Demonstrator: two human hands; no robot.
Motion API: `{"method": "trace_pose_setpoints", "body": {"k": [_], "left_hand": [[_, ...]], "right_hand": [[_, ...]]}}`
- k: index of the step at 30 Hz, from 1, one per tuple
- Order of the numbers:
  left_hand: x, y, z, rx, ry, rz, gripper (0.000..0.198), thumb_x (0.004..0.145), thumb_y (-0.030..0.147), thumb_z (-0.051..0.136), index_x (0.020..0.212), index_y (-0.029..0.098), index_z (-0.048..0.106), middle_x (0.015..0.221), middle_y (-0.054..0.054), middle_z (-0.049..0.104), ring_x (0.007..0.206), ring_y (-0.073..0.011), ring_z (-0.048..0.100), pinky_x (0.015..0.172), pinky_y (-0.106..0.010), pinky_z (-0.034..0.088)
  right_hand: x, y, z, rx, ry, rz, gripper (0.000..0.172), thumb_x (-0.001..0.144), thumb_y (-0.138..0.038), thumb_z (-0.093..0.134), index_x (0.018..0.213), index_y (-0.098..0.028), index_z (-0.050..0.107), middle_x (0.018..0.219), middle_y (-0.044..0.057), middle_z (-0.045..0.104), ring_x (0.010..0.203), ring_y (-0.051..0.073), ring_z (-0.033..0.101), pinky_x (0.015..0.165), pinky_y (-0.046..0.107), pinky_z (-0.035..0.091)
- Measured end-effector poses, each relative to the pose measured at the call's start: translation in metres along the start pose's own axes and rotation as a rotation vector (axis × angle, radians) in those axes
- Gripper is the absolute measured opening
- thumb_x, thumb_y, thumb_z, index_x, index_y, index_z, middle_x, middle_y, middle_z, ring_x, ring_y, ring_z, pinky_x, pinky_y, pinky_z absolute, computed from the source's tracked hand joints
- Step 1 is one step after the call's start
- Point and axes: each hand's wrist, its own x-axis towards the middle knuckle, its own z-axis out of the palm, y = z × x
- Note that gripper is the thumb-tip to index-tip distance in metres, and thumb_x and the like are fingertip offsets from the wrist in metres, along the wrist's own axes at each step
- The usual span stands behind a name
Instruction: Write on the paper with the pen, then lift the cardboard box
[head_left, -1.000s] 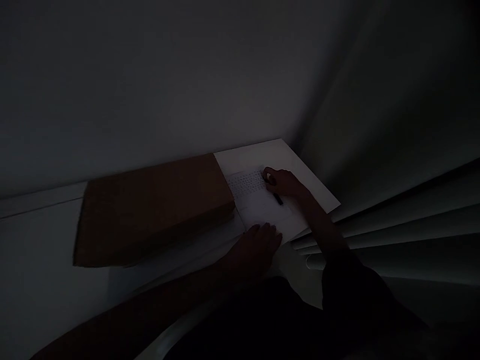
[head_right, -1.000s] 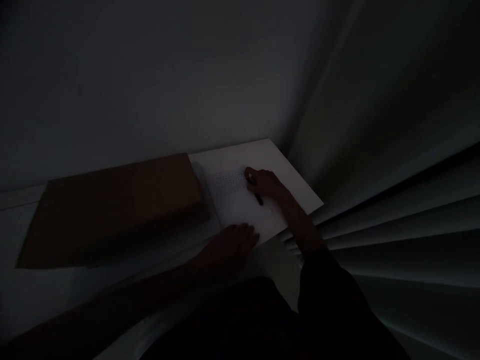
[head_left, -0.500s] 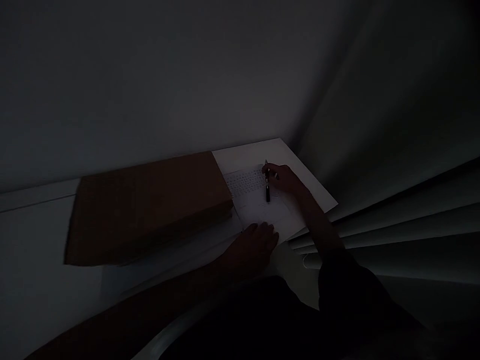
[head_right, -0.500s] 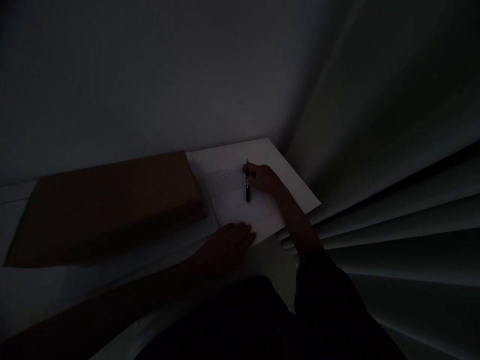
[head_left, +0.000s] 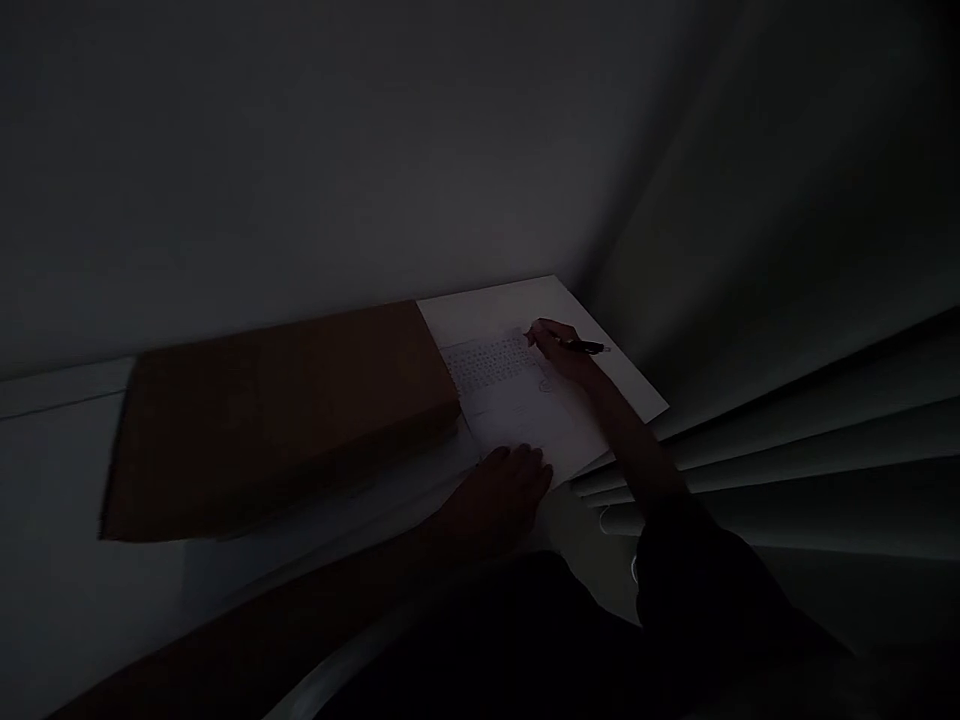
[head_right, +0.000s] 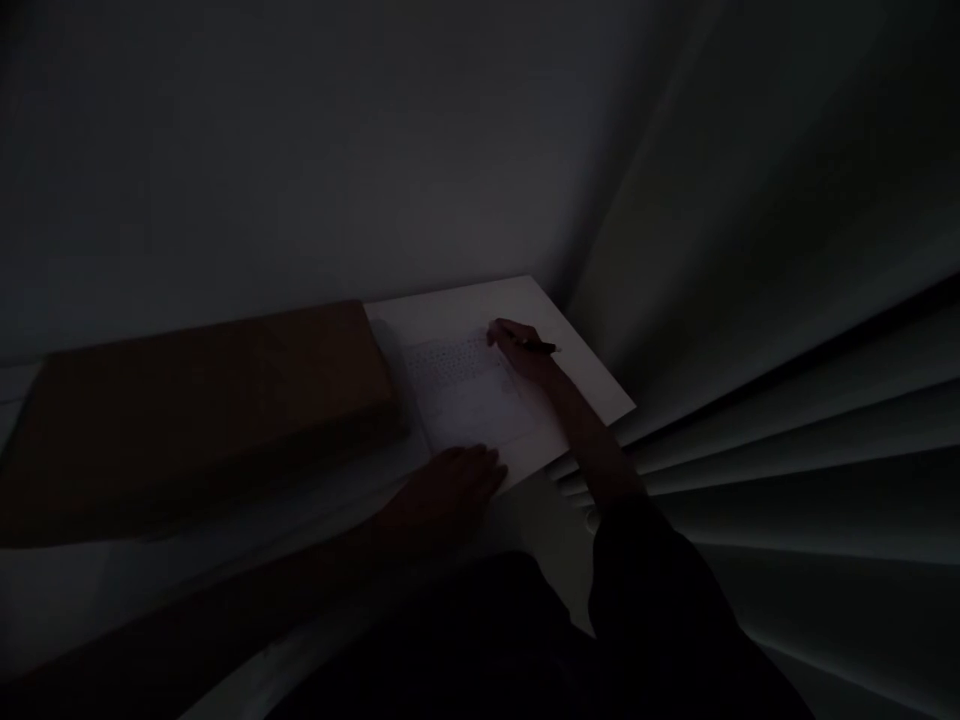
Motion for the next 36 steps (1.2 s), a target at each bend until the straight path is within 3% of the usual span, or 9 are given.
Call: {"method": "trace_pose_setpoints", "body": {"k": [2,4,8,16,21,26,36], "left_hand": [[0.001,0.000,-0.002,-0.012,-0.028,-0.001,0.040,0.101,0.028,0.042,0.132,0.007,0.057,0.133,-0.016,0.058,0.118,-0.0311,0.053,0.094,-0.045,0.044],[0.002,0.000,-0.004,-0.017,-0.055,0.000,0.040,0.101,0.027,0.042,0.131,0.007,0.058,0.132,-0.016,0.058,0.117,-0.0313,0.054,0.093,-0.045,0.045],[0.004,0.000,-0.005,-0.022,-0.048,0.004,0.042,0.101,0.030,0.044,0.133,0.007,0.057,0.134,-0.015,0.057,0.122,-0.0315,0.051,0.097,-0.046,0.043],[0.002,0.001,-0.001,-0.053,-0.061,-0.037,0.037,0.101,0.027,0.040,0.130,0.010,0.057,0.134,-0.013,0.057,0.118,-0.0295,0.052,0.093,-0.045,0.044],[0.008,0.000,-0.011,-0.065,-0.160,-0.037,0.038,0.101,0.027,0.045,0.133,0.010,0.056,0.137,-0.014,0.055,0.120,-0.0298,0.052,0.095,-0.045,0.045],[0.015,0.001,-0.027,-0.102,-0.308,-0.079,0.038,0.102,0.026,0.045,0.134,0.011,0.058,0.140,-0.013,0.054,0.122,-0.0298,0.052,0.096,-0.045,0.046],[0.014,0.002,-0.026,-0.107,-0.315,-0.074,0.041,0.102,0.026,0.044,0.138,0.010,0.055,0.142,-0.015,0.053,0.126,-0.0307,0.050,0.099,-0.046,0.045]], "right_hand": [[-0.002,-0.002,0.001,0.168,-0.099,0.140,0.052,0.102,-0.065,0.044,0.096,-0.014,0.057,0.058,-0.002,0.045,0.047,0.013,0.039,0.046,0.022,0.029],[-0.004,-0.003,0.001,0.202,-0.174,0.217,0.051,0.095,-0.066,0.055,0.090,-0.015,0.055,0.056,-0.001,0.048,0.045,0.013,0.042,0.044,0.021,0.032],[-0.011,-0.001,0.001,0.164,-0.221,0.227,0.049,0.087,-0.055,0.073,0.075,-0.017,0.046,0.056,0.000,0.051,0.046,0.012,0.046,0.044,0.019,0.034],[-0.014,0.001,0.001,0.158,-0.217,0.357,0.045,0.096,-0.056,0.061,0.080,-0.016,0.050,0.056,0.001,0.051,0.046,0.012,0.044,0.044,0.019,0.035],[-0.014,0.003,0.002,0.154,-0.235,0.356,0.035,0.104,-0.047,0.053,0.085,-0.017,0.049,0.057,0.001,0.052,0.047,0.012,0.046,0.044,0.018,0.038],[-0.015,0.011,0.002,0.169,-0.249,0.335,0.038,0.104,-0.048,0.055,0.083,-0.017,0.049,0.058,0.000,0.051,0.047,0.012,0.045,0.042,0.018,0.038],[-0.014,0.008,0.001,0.139,-0.244,0.313,0.036,0.104,-0.045,0.053,0.083,-0.017,0.051,0.058,0.001,0.051,0.047,0.013,0.048,0.045,0.020,0.039]]}}
